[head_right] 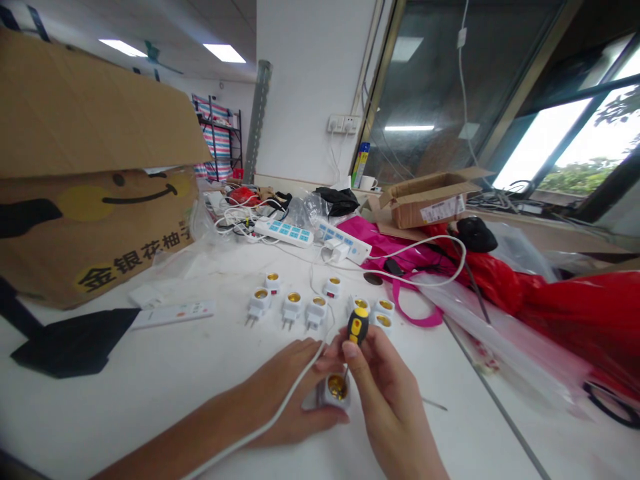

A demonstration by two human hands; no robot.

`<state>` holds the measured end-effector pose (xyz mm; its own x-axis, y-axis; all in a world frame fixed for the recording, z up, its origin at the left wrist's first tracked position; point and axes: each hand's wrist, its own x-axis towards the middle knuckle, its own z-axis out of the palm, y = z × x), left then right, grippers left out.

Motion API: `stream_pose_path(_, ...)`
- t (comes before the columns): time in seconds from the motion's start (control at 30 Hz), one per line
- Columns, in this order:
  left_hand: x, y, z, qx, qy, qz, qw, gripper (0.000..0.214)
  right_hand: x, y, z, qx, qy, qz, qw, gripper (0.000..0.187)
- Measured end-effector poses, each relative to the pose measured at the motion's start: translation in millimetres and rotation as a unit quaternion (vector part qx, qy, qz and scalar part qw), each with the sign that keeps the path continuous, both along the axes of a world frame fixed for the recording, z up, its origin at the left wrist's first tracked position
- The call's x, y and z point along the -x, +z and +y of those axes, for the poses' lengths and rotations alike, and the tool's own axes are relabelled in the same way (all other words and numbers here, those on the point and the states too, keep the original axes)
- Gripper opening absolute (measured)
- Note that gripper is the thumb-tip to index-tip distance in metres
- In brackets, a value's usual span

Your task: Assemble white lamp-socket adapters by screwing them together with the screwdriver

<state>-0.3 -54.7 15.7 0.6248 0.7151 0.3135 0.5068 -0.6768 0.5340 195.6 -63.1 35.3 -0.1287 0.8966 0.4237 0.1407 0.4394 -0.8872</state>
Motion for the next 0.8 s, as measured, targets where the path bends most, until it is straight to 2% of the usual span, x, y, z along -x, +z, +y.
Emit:
stream_pose_path(0.13,1.4,-0.8,1.2,-0.002,-0.004,-0.011,1.000,0.066,-0.8,-0.9,-1.0,0.000,0.031,-0.009,0.999,0.014)
stream_pose_path(0.2,2.7,-0.4,1.3,-0.006,-0.012,-0.017,1.000,0.062,-2.0,-1.4,-2.5,0.006,0.034,-0.002,0.999,0.016)
stream_pose_path(0.23,3.5,-0.1,1.1,-0.010,-0.016,-0.021,1.000,0.060,-2.9,-1.6,-3.2,0.010,0.035,0.006,0.999,0.024)
stream_pose_path(0.33,6.0,-1.0,0.0,-0.019,-0.019,-0.031,0.999,0.056,-6.5,0.0,-4.4,0.011,0.018,0.008,1.000,0.065)
stream_pose_path(0.4,7.0,-4.6,-0.1,-0.021,-0.015,-0.048,0.999,0.054,-8.8,4.5,-4.5,0.004,-0.003,-0.026,1.000,0.080)
stream_pose_path(0.47,7.3,-10.0,0.7,-0.023,-0.013,-0.068,0.997,0.054,-10.2,12.1,-5.1,-0.005,-0.013,-0.070,0.997,0.078)
stream_pose_path(0.63,6.0,-18.4,2.1,-0.029,-0.014,-0.084,0.996,0.054,-10.2,31.9,-10.4,-0.042,-0.004,-0.184,0.982,0.049)
stream_pose_path(0.8,5.5,-16.6,-4.3,-0.037,-0.008,-0.089,0.995,0.039,-11.8,35.4,-11.2,-0.066,-0.007,-0.213,0.975,0.039)
